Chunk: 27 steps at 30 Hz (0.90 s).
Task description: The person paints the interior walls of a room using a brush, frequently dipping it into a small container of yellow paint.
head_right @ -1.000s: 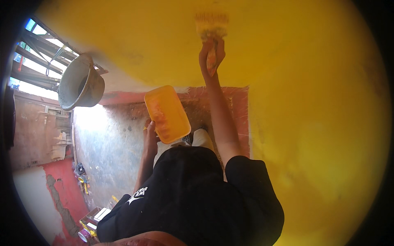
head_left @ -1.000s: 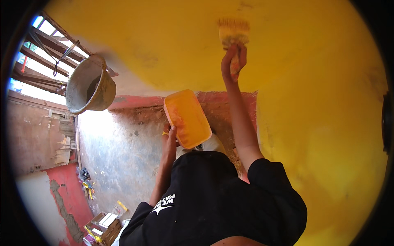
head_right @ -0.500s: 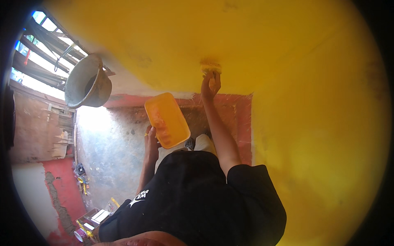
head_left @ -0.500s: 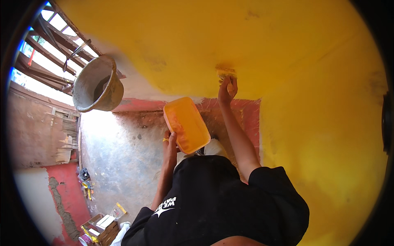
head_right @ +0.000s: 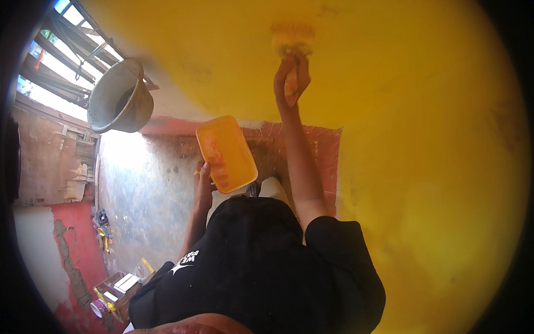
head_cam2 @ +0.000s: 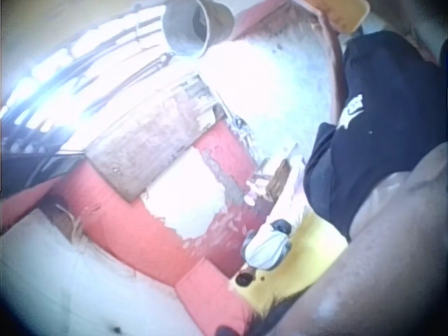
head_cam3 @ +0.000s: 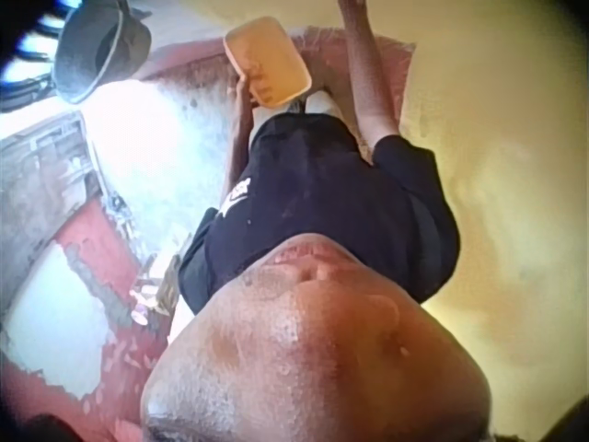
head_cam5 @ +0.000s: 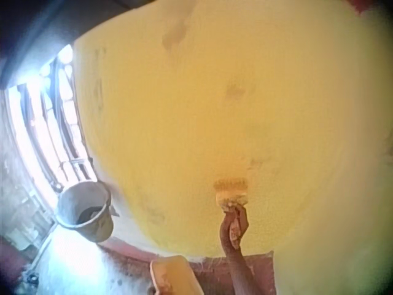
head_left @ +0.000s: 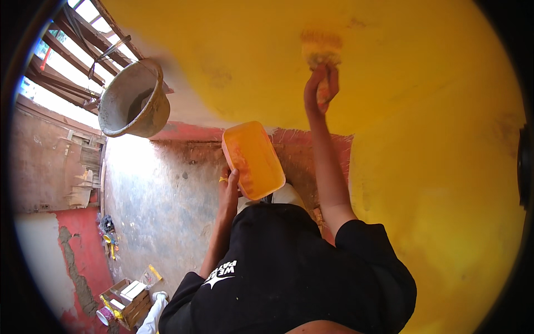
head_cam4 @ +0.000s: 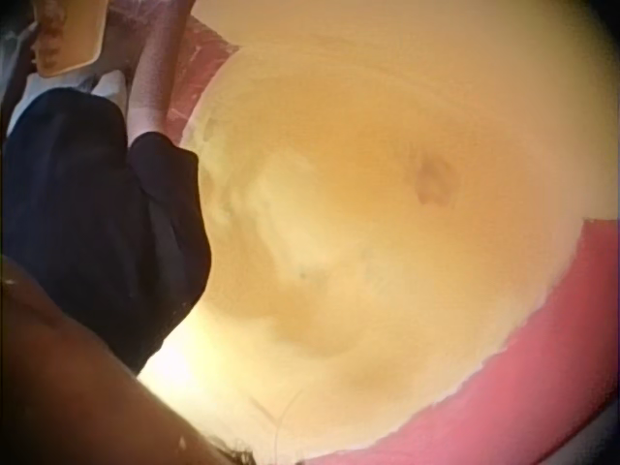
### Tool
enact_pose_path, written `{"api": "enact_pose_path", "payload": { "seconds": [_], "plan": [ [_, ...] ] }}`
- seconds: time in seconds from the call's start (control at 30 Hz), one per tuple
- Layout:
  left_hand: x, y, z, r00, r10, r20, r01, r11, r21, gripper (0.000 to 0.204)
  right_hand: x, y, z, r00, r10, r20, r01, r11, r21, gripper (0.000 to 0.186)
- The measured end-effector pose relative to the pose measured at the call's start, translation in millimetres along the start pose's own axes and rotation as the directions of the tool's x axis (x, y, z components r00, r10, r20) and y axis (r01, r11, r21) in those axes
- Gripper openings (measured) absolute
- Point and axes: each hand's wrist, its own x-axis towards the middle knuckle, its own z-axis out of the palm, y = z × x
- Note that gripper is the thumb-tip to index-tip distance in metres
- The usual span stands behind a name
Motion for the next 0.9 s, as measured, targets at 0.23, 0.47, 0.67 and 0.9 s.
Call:
{"api": "enact_pose_path", "payload": {
  "seconds": [0.23,0.47,0.67,0.9],
  "plan": [
    [1,-2,-1,1.0,0.023,-0.019,-0.021,0.995,0.1,0.055,-129,80,-26,0.929,0.327,0.175,-0.323,0.945,-0.052,0.021],
    [5,2,4,1.0,0.02,-0.011,-0.019,0.993,0.115,0.056,-134,76,-67,0.824,0.48,0.302,-0.506,0.862,0.011,0.02],
    [5,9,10,1.0,0.012,-0.006,-0.011,0.998,0.068,0.05,-77,-41,-137,0.669,0.639,0.379,-0.732,0.655,0.187,0.022],
    [12,3,17,0.997,0.033,0.07,-0.04,0.994,0.099,0.053,-67,-89,-162,0.748,0.353,0.562,-0.42,0.907,-0.01,0.015]
  ]
}}
